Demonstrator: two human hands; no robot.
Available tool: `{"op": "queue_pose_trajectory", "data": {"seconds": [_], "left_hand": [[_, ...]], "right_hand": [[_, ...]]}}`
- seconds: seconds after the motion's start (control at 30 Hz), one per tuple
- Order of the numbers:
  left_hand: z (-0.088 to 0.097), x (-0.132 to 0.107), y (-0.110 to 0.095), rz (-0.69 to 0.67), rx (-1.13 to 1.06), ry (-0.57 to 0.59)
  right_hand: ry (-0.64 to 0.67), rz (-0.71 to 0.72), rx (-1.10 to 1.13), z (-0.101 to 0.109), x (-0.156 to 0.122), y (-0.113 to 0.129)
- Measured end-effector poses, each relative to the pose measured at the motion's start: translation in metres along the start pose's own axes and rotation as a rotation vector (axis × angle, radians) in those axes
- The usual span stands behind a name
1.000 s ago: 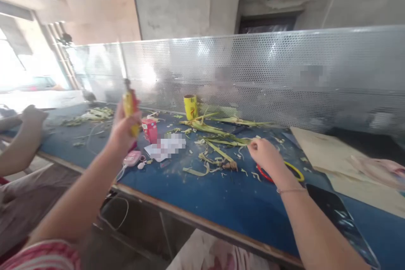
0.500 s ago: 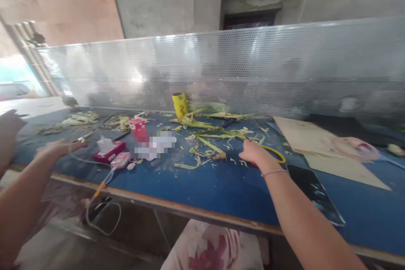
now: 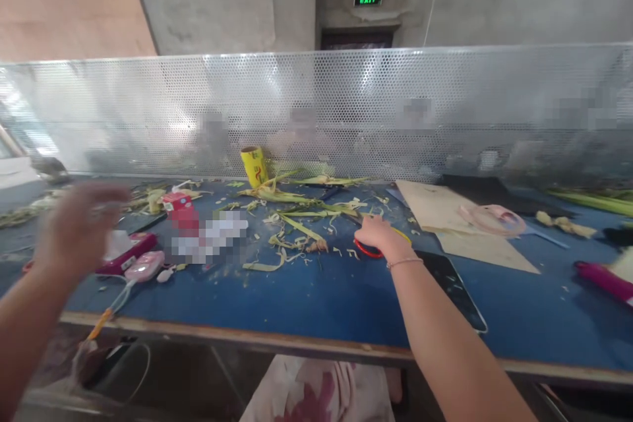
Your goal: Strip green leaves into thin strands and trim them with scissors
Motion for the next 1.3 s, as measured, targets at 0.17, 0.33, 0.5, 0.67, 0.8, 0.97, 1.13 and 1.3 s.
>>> {"op": "queue_pose_trajectory", "data": {"seconds": [0.17,0.33,0.5,0.67,0.8,0.97,1.13,1.3], "left_hand": [[-0.161,-0.032,-0.1,-0.376,-0.328,0.696],[-0.262,-0.04,-0.098,-0.273,-0.329,0.801],[-0.275,-0.047,-0.07,-0.262,-0.377,0.794],[-0.27,-0.032,-0.052,0.012,-0.562,0.722],[-0.275,-0.027,-0.043,0.271,-0.848,0.693],[-0.278,-0.028,-0.034,0.46,-1.014,0.599],[-0.281,-0.025,-0.026,0.565,-1.153,0.493],[-0.279,-0.023,-0.026,0.512,-1.191,0.453]], "right_hand": [[0.097,-0.029,0.03,-0.012,0.008,-0.016],[0.13,-0.013,0.068,-0.016,0.011,-0.017],[0.137,0.013,0.092,-0.018,0.014,-0.017],[-0.044,-0.052,-0.025,-0.006,0.013,-0.025],[-0.014,-0.133,-0.017,-0.008,0.007,-0.03],[0.004,-0.243,0.03,-0.004,-0.004,-0.029],[0.113,-0.145,0.07,-0.004,-0.014,-0.017],[0.147,-0.115,0.011,-0.005,-0.012,-0.023]]}}
Point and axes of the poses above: each hand's wrist, its own x-axis towards the middle knuckle, its own z-axis out of the back of the hand, y = z × x, the point moved 7 cm from there along x, towards the middle knuckle, and after that the axes turned 2 degrees about -z, right-handed, at the moved point
